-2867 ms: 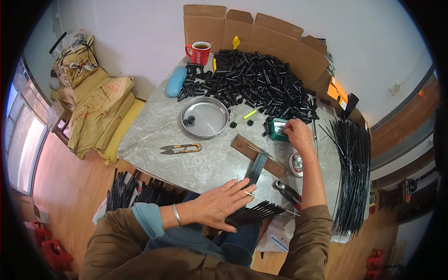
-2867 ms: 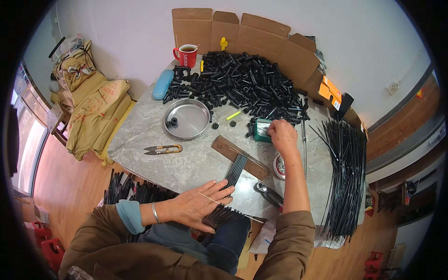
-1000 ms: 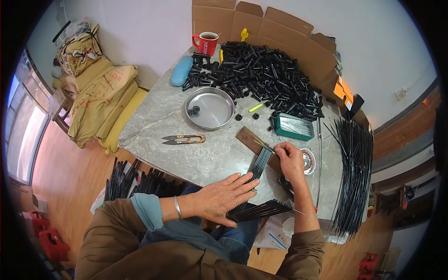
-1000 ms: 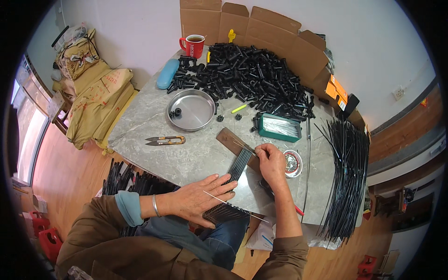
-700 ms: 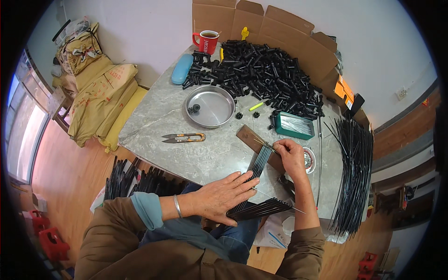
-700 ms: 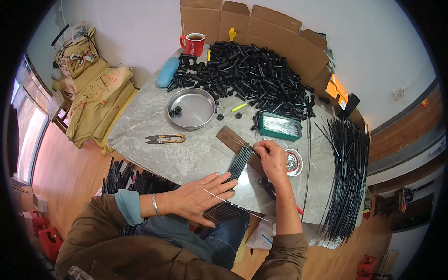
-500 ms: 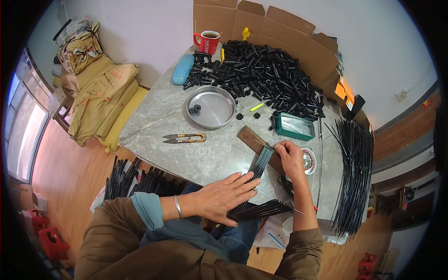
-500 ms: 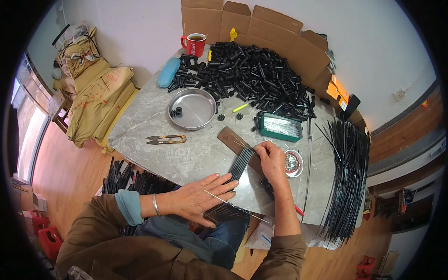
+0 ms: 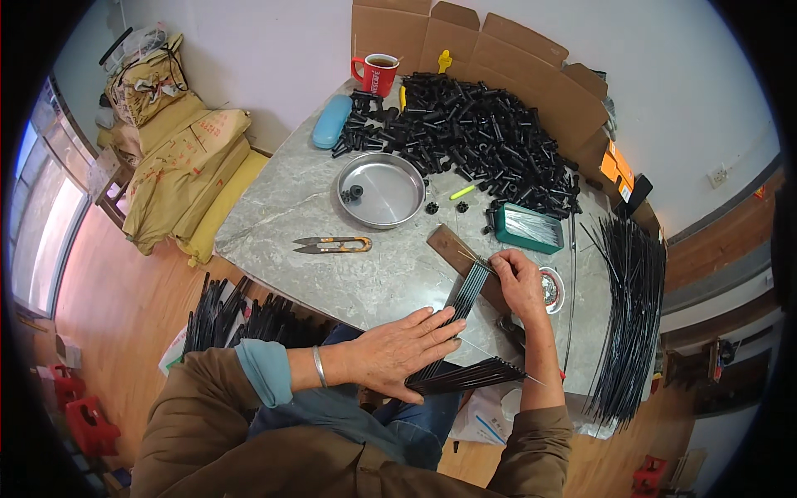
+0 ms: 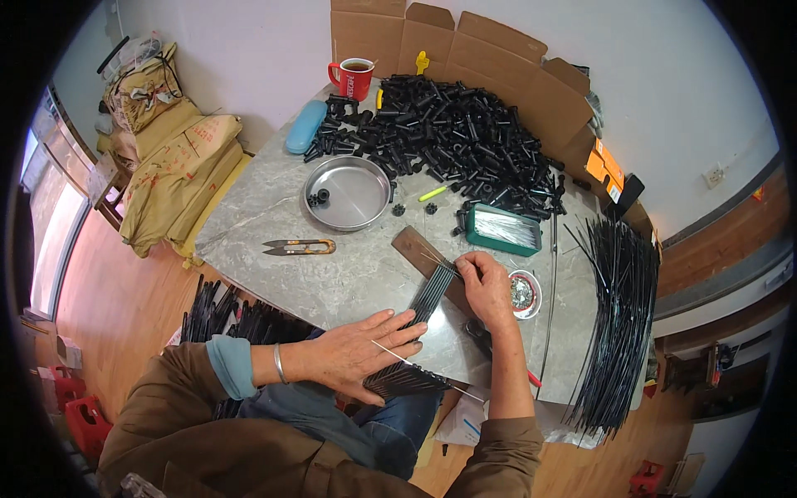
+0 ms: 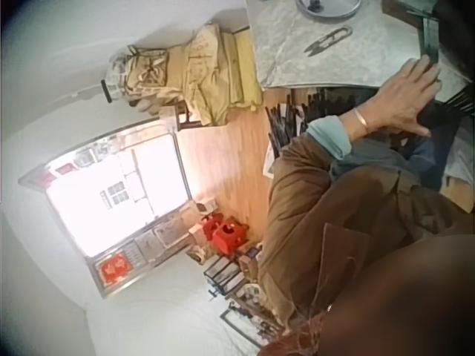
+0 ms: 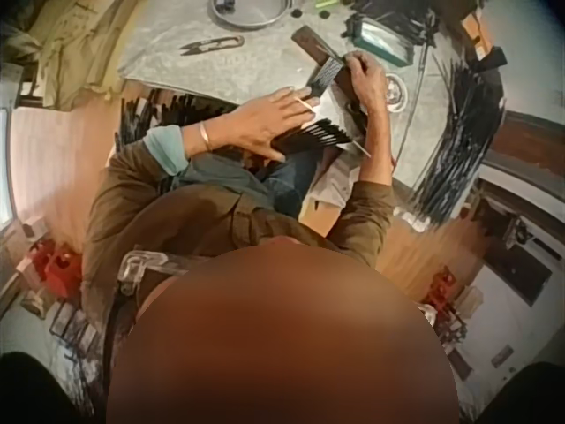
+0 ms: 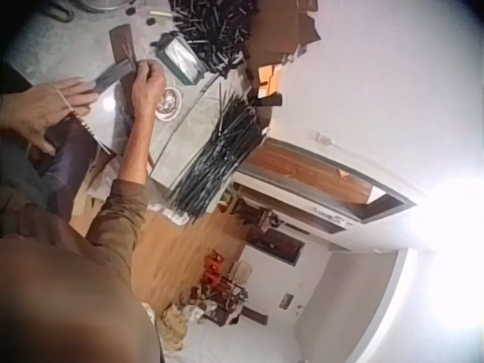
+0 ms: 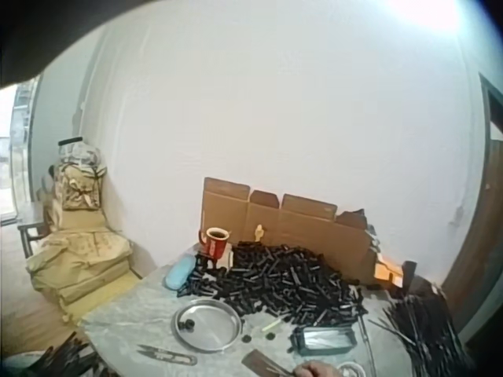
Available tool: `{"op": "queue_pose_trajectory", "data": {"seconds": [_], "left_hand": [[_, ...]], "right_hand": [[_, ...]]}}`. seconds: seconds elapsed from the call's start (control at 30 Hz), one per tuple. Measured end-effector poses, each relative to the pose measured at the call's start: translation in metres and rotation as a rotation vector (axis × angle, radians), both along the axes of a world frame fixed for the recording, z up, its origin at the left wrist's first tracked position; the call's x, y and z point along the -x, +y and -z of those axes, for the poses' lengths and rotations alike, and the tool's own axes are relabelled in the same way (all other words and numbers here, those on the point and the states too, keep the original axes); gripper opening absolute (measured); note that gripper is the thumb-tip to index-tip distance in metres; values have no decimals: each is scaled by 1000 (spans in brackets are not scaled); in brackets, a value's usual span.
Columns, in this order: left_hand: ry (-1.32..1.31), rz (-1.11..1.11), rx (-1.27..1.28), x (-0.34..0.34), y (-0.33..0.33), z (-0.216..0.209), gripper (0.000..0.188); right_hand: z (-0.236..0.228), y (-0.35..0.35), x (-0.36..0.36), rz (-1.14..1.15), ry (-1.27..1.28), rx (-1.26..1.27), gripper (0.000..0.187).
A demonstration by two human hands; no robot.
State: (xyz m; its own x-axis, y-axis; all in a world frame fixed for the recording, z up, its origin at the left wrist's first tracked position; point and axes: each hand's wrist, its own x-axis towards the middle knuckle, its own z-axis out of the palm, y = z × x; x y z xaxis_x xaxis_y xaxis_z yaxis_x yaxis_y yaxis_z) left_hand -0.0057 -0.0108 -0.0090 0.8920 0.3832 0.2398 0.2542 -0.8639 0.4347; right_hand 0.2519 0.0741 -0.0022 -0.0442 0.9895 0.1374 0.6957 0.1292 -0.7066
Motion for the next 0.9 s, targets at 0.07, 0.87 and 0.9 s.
{"op": "queue_pose_trajectory", "data": {"seconds": [0.07, 0.87, 0.9], "left_hand": [[-2, -1, 4, 0, 0, 0, 94], [-24, -6, -1, 3, -2, -2, 92], [-24, -7, -4, 2, -2, -3, 92]], "right_hand": [[-2, 0, 3, -13, -44, -42, 19], [-14, -4, -9, -53, -182, -54, 13], [-14, -5, -7, -53, -182, -56, 13]]}}
